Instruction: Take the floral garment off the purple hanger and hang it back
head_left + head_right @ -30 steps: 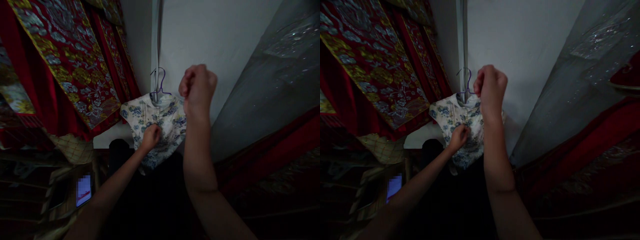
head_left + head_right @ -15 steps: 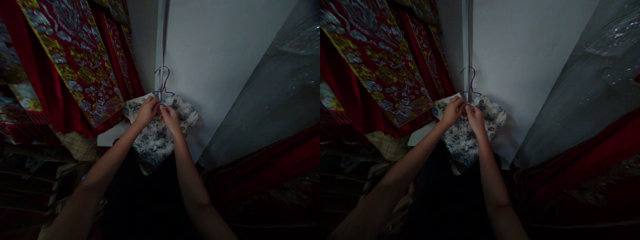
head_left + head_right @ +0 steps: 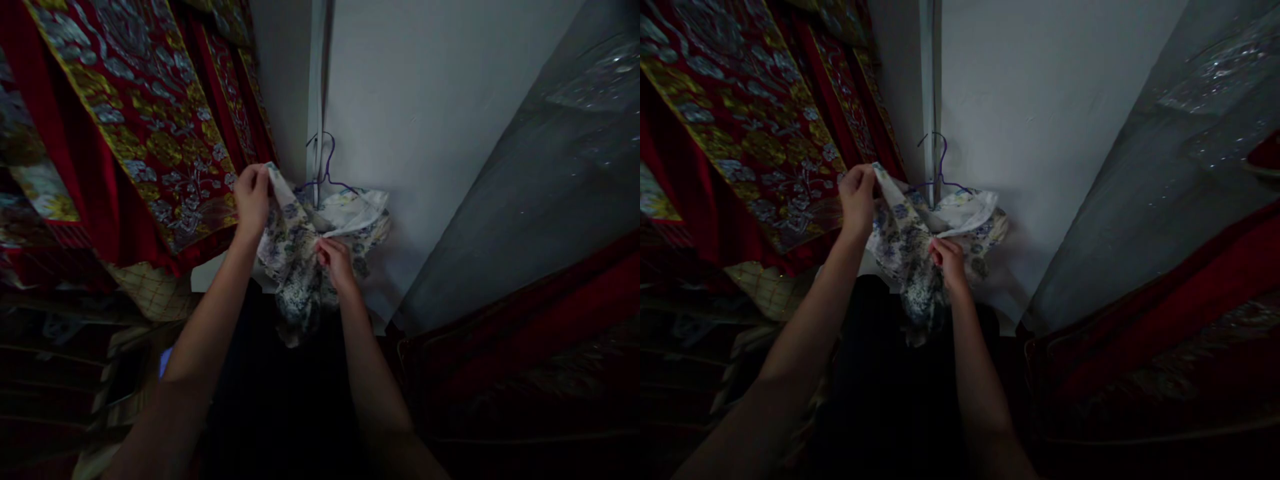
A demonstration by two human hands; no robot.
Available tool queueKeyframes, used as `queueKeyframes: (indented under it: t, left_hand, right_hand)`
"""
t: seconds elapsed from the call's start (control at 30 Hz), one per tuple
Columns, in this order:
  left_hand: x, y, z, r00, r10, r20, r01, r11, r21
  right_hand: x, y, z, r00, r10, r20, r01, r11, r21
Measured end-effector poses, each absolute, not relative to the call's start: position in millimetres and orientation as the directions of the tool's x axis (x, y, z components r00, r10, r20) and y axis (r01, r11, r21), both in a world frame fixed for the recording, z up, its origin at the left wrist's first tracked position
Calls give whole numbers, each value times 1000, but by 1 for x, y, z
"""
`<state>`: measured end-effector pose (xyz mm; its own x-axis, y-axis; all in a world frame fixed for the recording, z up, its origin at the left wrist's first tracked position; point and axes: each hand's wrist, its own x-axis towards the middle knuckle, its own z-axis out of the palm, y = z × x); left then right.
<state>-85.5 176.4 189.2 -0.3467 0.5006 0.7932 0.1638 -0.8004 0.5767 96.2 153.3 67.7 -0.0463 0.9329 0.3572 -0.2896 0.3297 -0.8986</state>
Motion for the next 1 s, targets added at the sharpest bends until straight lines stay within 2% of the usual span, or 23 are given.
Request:
queueKeyframes:
  t: [0.07,0.13,0.3,0.47,0.57,0.67,0.73,0.8,0.9,1.0]
  left_hand:
    - [-115,186,180,-437,644,628,-36,-710,703]
    - [-140,193,167,-488,730,478,-137,-605,785]
    - [-164,198,122,-571,750,334,-118,-477,871]
    - [-134,177,50,-497,863,94,-185,-211,960]
    - [-105,153,8,-424,905,11,-199,-105,974]
    - [-81,135,-7,-337,941,22,-214,-99,972]
    - [-70,127,3,-301,951,77,-230,-151,961]
    - [-62,117,25,-283,948,146,-248,-220,943]
    - [-46,92,64,-178,934,309,-184,-340,922]
    - [-26,58,94,92,830,550,25,-555,832]
  right_hand:
    - [97,137,59,-109,922,371,-309,323,-894]
    - [95,122,58,-172,911,375,-302,314,-900]
    - [89,103,73,-263,884,386,-229,332,-915]
    - [88,98,75,-241,915,323,-208,276,-938]
    - [96,96,73,-288,910,297,-189,250,-950]
    - [109,96,72,-456,868,197,-57,193,-980]
    - [117,98,69,-552,829,90,58,145,-988]
    - [121,102,63,-546,838,14,107,87,-990]
    - [118,110,56,-378,925,27,9,33,-999]
    - [105,111,57,-259,959,118,-209,64,-976]
